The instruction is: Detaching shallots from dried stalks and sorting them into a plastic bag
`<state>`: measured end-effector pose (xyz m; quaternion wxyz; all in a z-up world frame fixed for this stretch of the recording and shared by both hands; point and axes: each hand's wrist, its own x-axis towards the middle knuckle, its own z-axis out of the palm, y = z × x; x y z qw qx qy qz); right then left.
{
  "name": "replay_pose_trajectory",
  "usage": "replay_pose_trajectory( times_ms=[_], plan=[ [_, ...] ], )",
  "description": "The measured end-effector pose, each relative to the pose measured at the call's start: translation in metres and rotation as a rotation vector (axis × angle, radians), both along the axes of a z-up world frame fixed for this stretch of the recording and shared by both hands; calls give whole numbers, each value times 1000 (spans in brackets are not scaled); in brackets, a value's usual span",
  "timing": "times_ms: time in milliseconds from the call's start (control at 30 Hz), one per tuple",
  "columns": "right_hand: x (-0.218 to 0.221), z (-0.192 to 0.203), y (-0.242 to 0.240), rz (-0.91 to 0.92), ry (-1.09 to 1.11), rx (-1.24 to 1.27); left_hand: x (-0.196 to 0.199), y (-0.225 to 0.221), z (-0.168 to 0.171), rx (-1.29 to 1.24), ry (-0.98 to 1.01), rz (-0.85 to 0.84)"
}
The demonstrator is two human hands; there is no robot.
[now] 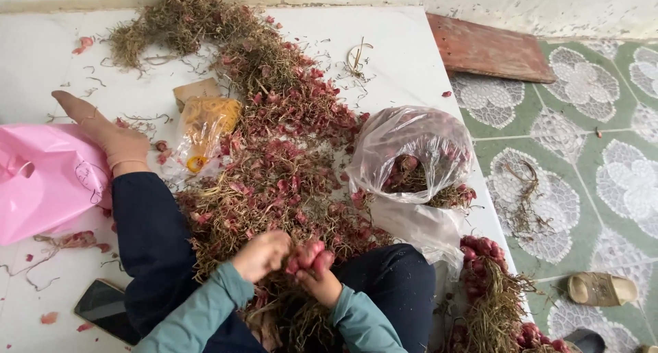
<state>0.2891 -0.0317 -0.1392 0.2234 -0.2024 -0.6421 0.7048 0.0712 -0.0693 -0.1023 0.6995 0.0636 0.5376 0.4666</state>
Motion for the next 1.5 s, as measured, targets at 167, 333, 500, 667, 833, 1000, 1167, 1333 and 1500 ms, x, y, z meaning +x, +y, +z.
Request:
replay_pose_trajectory(
  times_ms=[167, 333, 500, 667, 833, 1000, 1167, 1333, 1500],
  plan=[
    [11, -40, -3, -69, -129, -34, -67, 54, 52, 342, 161, 319],
    [-1, -8, -6, 53, 180, -510, -85, 134, 33, 164, 1554, 16],
    [4, -41, 1, 52, 70, -933, -65, 197, -60, 201, 1461, -404],
    [2, -32, 13, 75, 51, -1032, -57, 228, -68, -10, 1283, -363],
    [1, -32, 15, 77, 100, -1021, -67, 200, -12, 53, 1341, -330],
    [-4, -35, 15, -202, 186, -636, -88, 123, 83, 257, 1292, -531],
    [-8, 0, 8, -380, 370, -425, -29, 14, 151, 417, 1124, -742],
    [-1, -16, -24, -331, 207, -334, 34, -37, 106, 523, 1362, -780],
    [9, -21, -26, 4, -34, -587, 49, -49, 94, 458, 1178, -551]
  ],
)
